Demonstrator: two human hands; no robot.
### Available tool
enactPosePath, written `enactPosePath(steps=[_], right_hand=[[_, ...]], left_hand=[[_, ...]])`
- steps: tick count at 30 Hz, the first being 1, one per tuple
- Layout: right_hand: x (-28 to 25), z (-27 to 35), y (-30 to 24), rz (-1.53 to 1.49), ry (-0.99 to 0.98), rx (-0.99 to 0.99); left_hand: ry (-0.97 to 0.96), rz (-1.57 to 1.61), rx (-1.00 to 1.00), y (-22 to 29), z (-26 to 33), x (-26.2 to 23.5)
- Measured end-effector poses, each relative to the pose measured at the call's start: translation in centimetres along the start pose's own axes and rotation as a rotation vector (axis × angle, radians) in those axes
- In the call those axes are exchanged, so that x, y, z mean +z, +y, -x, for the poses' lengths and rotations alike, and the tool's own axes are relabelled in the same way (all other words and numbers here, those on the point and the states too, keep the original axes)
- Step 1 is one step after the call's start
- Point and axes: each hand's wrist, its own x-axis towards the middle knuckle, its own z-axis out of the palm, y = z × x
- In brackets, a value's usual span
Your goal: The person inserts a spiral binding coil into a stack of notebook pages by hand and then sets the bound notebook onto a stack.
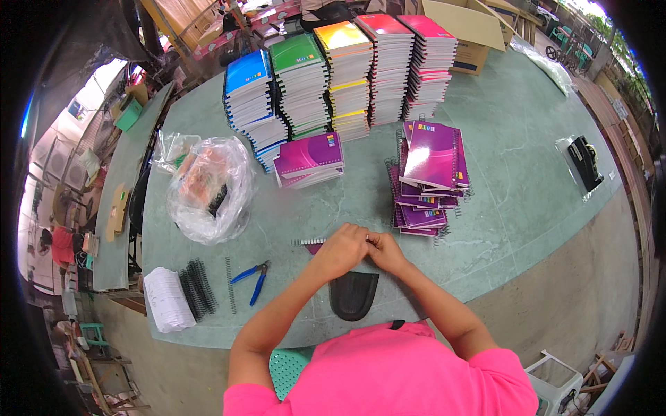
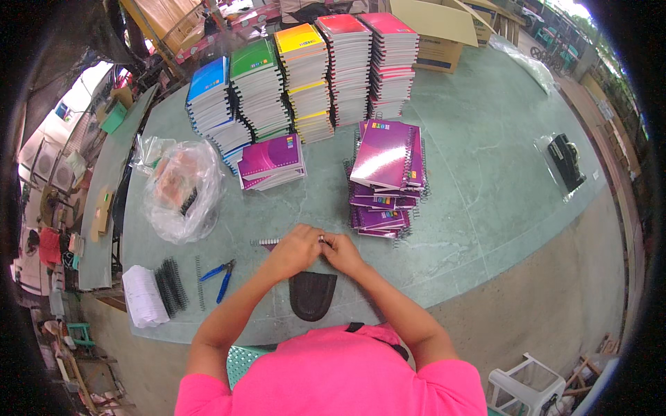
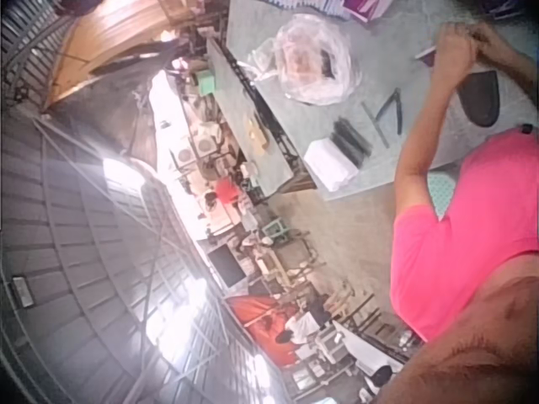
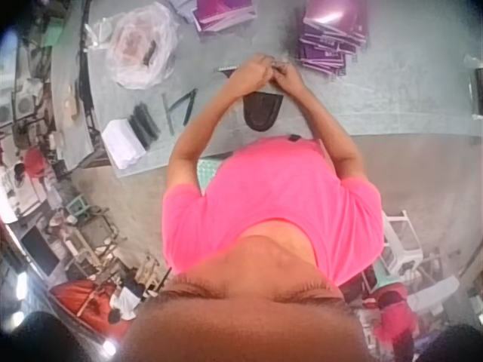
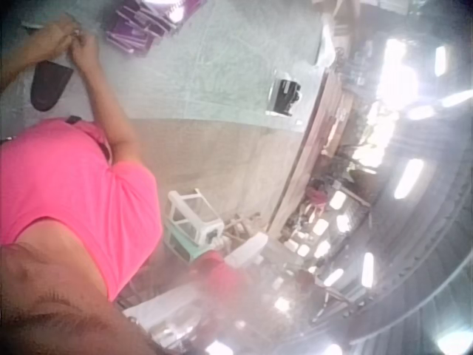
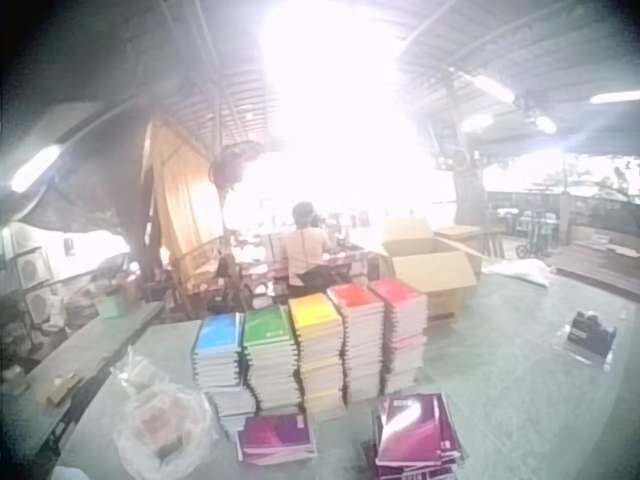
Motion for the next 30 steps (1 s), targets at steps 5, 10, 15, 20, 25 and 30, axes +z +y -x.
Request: enactPosePath(steps=[5,10,15,20,25,30], right_hand=[[-0.2,0.1,-2.9,0.11,-0.011,0.064],[0.0,0.0,-2.1,0.044,-0.018,-0.012],[0.4,0.1,-1.2,0.102,0.025,-0.003],[0.7,1.0,-4.8,0.306,0.049,-0.043],[-1.2,1.9,-12.0,0.373,0.2,-0.395],[-8.1,1.0,-20.7,0.898,0.712,-0.828]], left_hand=[[0.005,0.158,-0.042,0.5,0.0,-1.9],[-0.046,0.041,0.002,-0.3,0.0,-1.2],[0.054,0.033,0.047,-0.1,0.3,-0.1],[0.009,0.045,-0.165,1.7,0.4,-1.6],[0.289,0.086,0.022,3.9,-0.6,-7.2],[0.586,-0.03,-0.254,0.2,-3.1,-12.9]])
